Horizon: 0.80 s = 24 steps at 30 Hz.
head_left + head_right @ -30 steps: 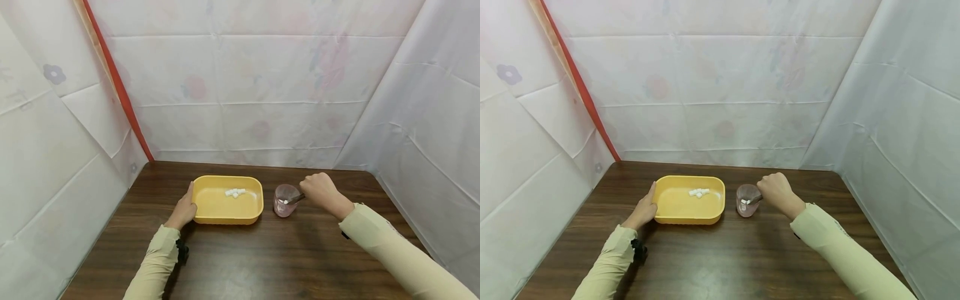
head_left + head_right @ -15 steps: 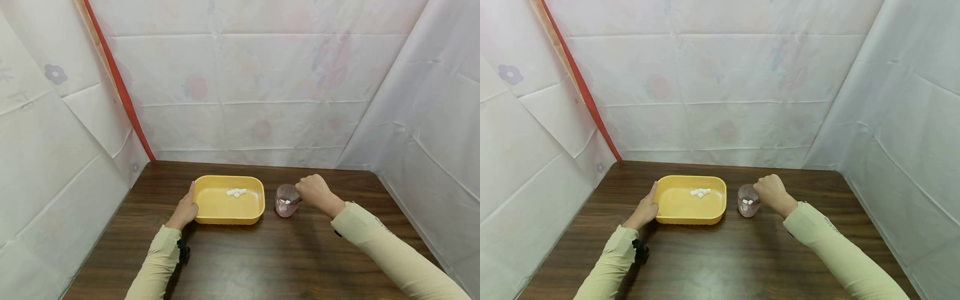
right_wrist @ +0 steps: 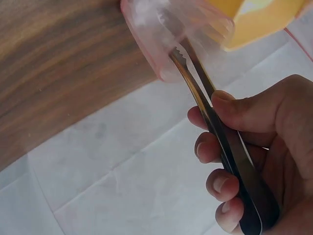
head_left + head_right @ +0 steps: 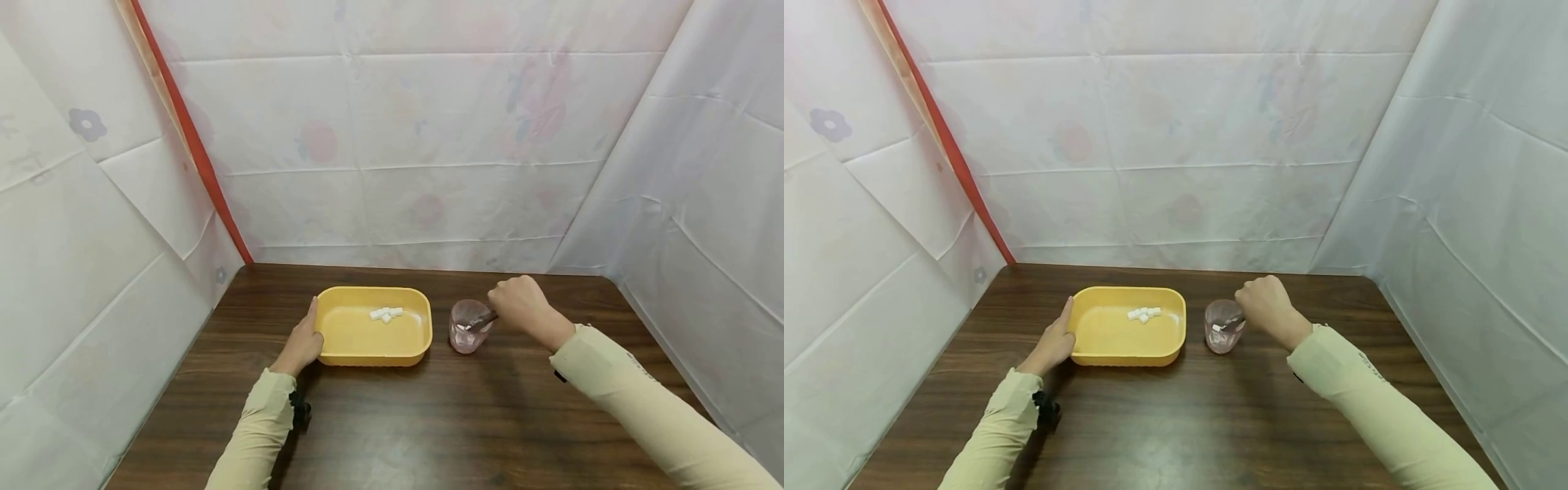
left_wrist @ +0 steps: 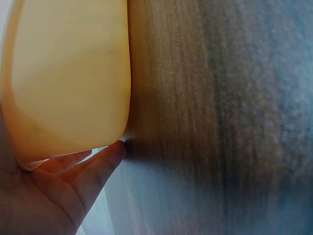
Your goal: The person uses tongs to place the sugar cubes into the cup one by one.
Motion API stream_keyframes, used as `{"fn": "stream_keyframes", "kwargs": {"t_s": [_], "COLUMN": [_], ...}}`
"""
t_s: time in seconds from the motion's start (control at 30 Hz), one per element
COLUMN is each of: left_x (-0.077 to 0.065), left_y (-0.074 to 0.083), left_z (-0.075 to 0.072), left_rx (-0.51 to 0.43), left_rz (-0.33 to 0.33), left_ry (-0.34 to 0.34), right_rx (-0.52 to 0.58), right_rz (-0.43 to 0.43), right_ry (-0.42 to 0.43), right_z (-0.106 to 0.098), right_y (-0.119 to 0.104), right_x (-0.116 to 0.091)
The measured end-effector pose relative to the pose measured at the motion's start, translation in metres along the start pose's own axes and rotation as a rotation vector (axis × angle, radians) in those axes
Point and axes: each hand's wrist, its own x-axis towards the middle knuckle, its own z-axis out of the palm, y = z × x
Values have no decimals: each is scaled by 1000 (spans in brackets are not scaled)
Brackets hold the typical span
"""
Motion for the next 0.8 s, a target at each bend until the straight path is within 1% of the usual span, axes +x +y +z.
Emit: {"fn": "stream_keyframes", "kwargs": {"t_s": [0.27,0.43,0.5,0.63,0.8], "left_x": [-1,-2,-3,-3,-3], "left_y": [0,1,1,1,1], "left_z": [-1,0,0,0,0], "left_rx": [6,-5,-4,-2,-3], "left_rz": [9,8,9,11,4], "left_ry": [5,7,6,5,4], "right_rx": [35,75,90,119,122], "right_rz": [81,111,119,129,98], "right_ry": [11,65,73,56,69], "right_z": [-25,-37,-40,-43,-37], "right_y": [16,19,17,10,-4], "right_x": [4,10,13,22,34]}}
